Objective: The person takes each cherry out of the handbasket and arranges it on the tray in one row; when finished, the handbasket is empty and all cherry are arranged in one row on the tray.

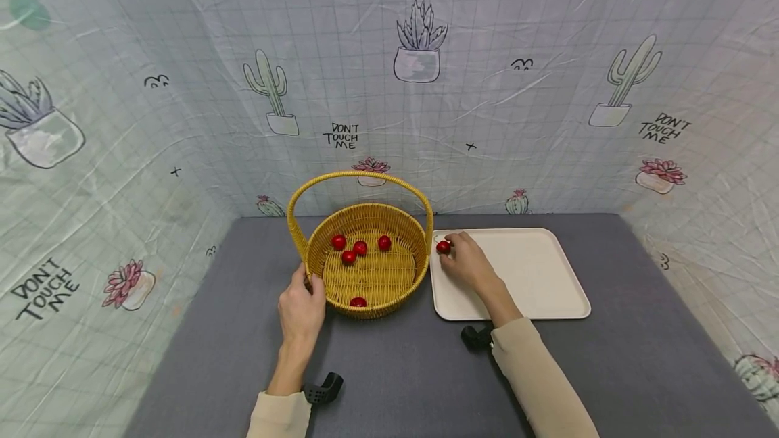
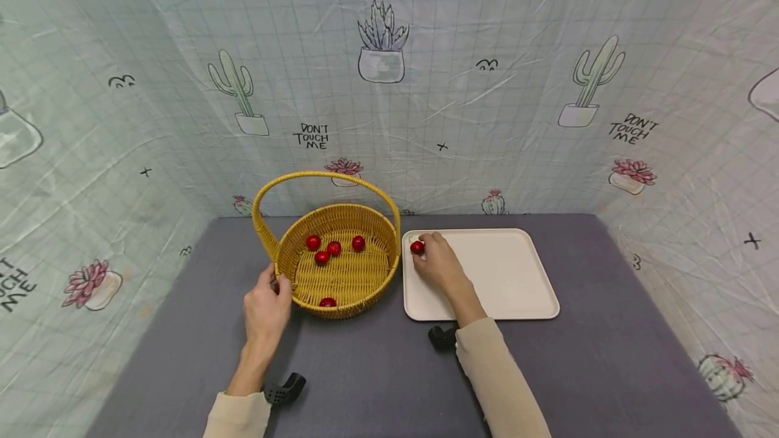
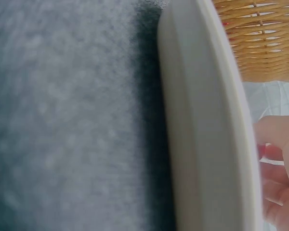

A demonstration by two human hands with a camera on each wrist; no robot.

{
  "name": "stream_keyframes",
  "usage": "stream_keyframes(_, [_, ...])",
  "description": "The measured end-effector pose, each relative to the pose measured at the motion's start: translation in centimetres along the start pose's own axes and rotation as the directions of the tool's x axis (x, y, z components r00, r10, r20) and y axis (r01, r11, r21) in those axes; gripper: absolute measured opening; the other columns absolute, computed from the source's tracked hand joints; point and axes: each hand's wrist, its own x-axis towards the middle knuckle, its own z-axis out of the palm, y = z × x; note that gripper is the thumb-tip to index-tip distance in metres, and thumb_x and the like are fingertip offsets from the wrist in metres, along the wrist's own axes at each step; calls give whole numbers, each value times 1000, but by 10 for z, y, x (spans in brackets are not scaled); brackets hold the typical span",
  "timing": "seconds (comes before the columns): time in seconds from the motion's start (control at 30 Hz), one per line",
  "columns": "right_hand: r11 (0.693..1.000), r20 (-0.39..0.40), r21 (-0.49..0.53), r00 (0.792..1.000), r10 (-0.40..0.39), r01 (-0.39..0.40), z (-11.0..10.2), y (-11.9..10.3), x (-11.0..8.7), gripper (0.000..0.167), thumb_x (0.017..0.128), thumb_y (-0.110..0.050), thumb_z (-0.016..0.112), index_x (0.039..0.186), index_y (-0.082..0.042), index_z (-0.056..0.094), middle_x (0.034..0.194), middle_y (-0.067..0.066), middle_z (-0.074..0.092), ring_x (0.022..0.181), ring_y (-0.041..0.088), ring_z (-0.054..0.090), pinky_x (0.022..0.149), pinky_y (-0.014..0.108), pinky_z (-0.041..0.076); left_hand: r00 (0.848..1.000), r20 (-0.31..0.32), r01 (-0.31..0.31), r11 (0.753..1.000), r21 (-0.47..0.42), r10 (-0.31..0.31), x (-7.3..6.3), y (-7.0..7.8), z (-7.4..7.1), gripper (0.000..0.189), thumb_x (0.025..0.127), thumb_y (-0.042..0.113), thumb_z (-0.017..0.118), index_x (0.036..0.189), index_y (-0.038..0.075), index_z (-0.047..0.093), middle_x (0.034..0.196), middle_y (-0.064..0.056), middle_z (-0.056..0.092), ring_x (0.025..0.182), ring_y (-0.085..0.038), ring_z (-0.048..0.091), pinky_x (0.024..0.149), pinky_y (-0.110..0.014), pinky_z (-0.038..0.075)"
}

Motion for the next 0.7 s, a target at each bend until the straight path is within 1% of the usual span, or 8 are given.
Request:
stream_keyframes(0.17, [1000,-2,-13,1000,-4,4,-5,-2,-5,51,88,-19,70,132,4,59,124,23,61,109,35,62,95,49,50,1000,-7,-4,1000,-1,4,0,-1,0,41,97,15,59,128,-12,61,107,-30,72,84,-42,72,68,-55,56])
stream_keyframes(0.33, [1000,-32,-5,999,-25,25,-15,-9,-11,52,89,-22,72,133,3,58,123,21,62,105,34,63,90,48,52,1000,-2,0,1000,0,0,0,-2,1,41,97,14,58,128,-12,61,109,-30,71,87,-43,72,71,-55,56])
stream_keyframes(0.5, [998,-89,7,994,-69,70,-28,-20,-18,50,91,-23,70,133,2,59,119,19,62,100,31,62,86,45,53,1000,4,4,1000,0,-4,0,-3,2,42,98,15,57,129,-12,60,110,-30,71,89,-43,72,72,-55,56])
stream_keyframes(0.7, [993,-170,8,978,-117,121,-45,-39,-30,47,92,-23,69,132,1,59,119,18,62,100,32,62,85,46,52,1000,-5,-3,1000,0,3,0,-3,2,41,98,16,58,128,-12,61,107,-30,72,84,-42,72,69,-55,56])
